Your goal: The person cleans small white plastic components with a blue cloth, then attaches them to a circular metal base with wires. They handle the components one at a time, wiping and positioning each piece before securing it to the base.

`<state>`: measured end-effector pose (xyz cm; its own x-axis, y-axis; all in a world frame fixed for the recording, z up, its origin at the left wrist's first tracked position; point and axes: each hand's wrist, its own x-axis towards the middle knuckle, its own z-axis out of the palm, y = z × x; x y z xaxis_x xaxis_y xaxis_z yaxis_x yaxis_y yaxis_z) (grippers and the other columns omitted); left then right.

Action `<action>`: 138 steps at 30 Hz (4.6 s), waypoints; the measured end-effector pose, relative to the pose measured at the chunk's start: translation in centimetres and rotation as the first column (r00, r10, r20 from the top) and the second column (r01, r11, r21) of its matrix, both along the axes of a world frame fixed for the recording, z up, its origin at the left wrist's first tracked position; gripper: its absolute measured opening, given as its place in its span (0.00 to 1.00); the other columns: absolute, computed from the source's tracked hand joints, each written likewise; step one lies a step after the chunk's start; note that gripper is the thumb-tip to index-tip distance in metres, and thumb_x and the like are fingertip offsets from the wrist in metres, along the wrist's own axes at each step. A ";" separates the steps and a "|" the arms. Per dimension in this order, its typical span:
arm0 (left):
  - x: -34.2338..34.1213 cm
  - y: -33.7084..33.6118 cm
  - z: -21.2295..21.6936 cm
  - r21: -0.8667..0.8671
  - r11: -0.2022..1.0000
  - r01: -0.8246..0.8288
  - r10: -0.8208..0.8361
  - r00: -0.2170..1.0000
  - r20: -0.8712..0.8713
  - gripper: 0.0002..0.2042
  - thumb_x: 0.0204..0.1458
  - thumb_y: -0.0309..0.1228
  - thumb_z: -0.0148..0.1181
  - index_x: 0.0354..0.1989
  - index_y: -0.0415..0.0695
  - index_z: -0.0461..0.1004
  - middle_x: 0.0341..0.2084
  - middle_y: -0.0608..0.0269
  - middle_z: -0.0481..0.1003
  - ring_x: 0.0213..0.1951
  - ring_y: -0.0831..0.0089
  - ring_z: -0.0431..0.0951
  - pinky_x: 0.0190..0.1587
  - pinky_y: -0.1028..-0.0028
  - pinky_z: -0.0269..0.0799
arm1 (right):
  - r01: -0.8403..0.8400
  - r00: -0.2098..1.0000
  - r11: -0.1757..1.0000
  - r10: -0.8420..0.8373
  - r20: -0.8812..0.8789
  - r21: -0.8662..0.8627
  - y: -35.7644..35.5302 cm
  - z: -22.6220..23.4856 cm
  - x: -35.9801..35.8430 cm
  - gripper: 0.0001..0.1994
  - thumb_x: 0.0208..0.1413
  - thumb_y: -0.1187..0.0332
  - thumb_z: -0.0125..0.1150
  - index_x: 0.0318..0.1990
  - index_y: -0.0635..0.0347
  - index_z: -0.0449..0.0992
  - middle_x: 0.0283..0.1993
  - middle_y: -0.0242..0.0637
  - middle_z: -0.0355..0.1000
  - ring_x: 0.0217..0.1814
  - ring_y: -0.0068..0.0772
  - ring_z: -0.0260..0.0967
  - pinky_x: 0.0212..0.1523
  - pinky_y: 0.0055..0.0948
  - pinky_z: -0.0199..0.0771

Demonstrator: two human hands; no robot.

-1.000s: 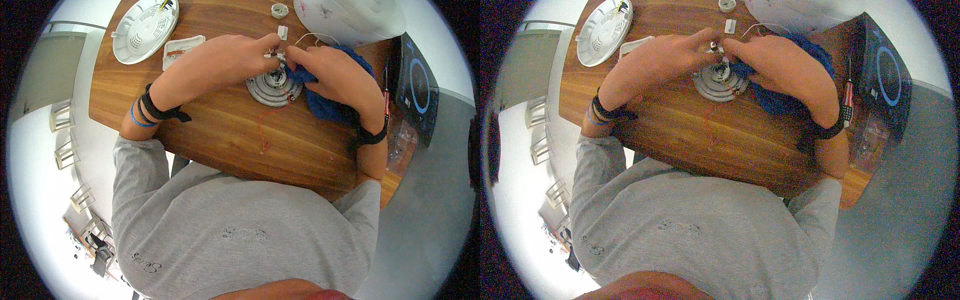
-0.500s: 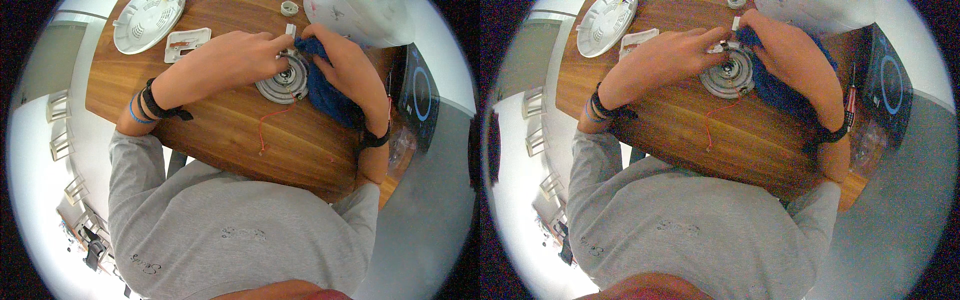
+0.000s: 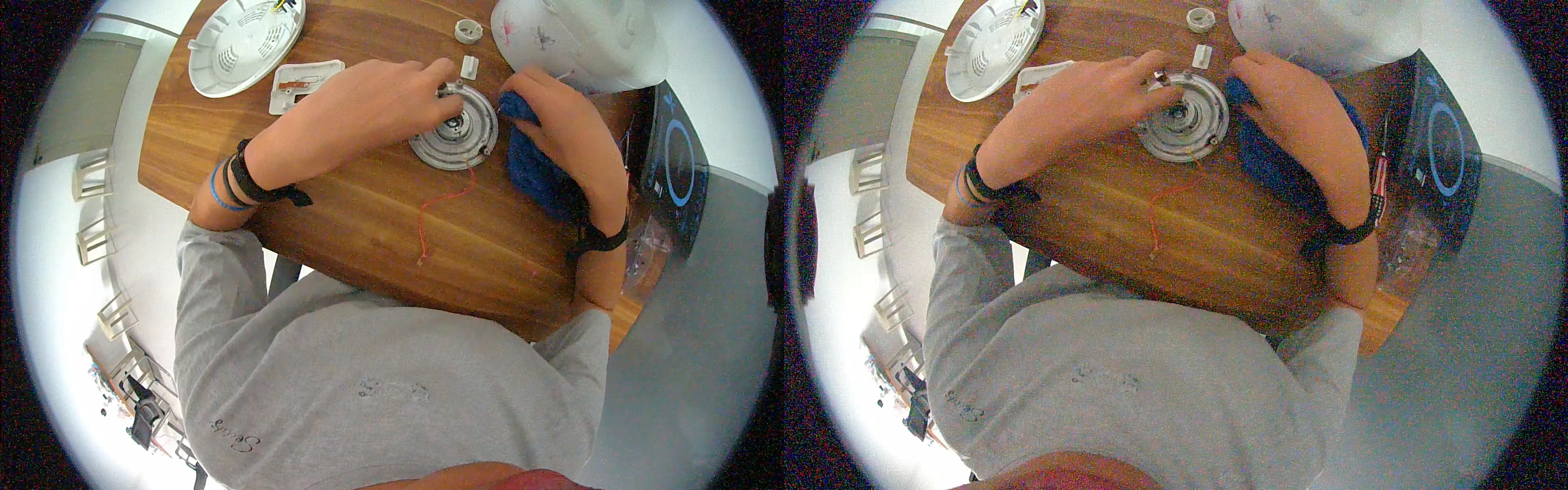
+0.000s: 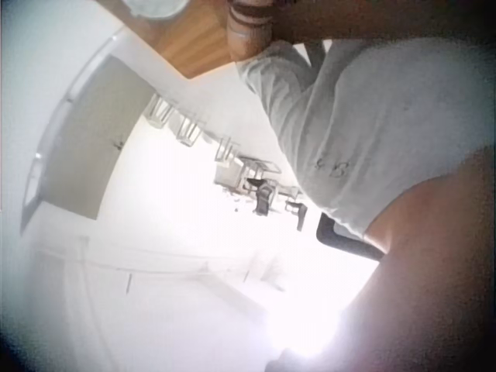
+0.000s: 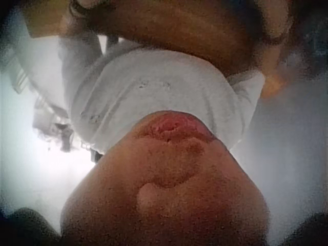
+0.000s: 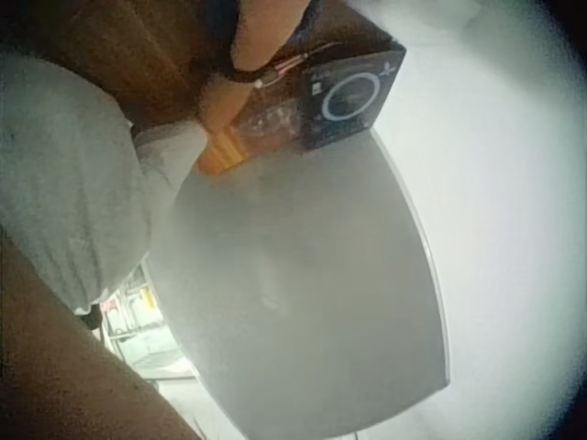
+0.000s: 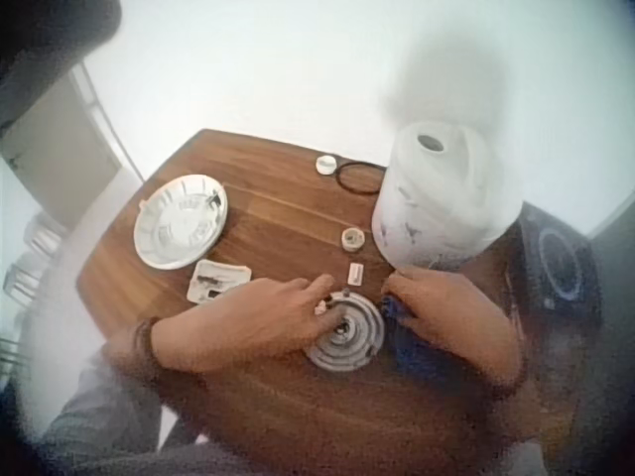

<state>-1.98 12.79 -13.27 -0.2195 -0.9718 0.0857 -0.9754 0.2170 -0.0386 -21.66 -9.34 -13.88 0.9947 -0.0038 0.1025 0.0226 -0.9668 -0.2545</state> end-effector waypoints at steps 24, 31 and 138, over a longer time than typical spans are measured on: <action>-0.9 0.3 -0.3 0.053 0.998 0.037 -0.038 0.999 0.028 0.18 0.59 0.28 0.60 0.58 0.55 0.81 0.62 0.55 0.73 0.48 0.54 0.86 0.46 0.61 0.88 | -0.033 0.988 0.988 0.055 -0.144 0.153 1.2 0.1 0.6 0.20 0.63 0.77 0.62 0.62 0.57 0.72 0.58 0.49 0.78 0.62 0.58 0.75 0.62 0.49 0.76; -1.1 0.6 -0.3 0.056 0.998 0.022 -0.021 1.000 -0.009 0.18 0.59 0.27 0.59 0.57 0.54 0.81 0.60 0.54 0.73 0.49 0.54 0.85 0.46 0.61 0.87 | -0.045 0.987 0.983 0.071 -0.141 0.180 1.3 -0.8 0.8 0.21 0.61 0.78 0.64 0.61 0.58 0.71 0.56 0.49 0.78 0.60 0.59 0.75 0.61 0.49 0.76; 0.0 0.0 0.2 0.055 0.998 0.006 -0.005 1.000 -0.013 0.18 0.59 0.27 0.60 0.58 0.57 0.82 0.52 0.60 0.81 0.45 0.53 0.87 0.42 0.57 0.87 | -0.013 0.997 0.970 -0.006 0.076 0.242 1.9 1.5 0.8 0.15 0.63 0.71 0.66 0.56 0.53 0.74 0.47 0.50 0.80 0.52 0.62 0.78 0.52 0.51 0.78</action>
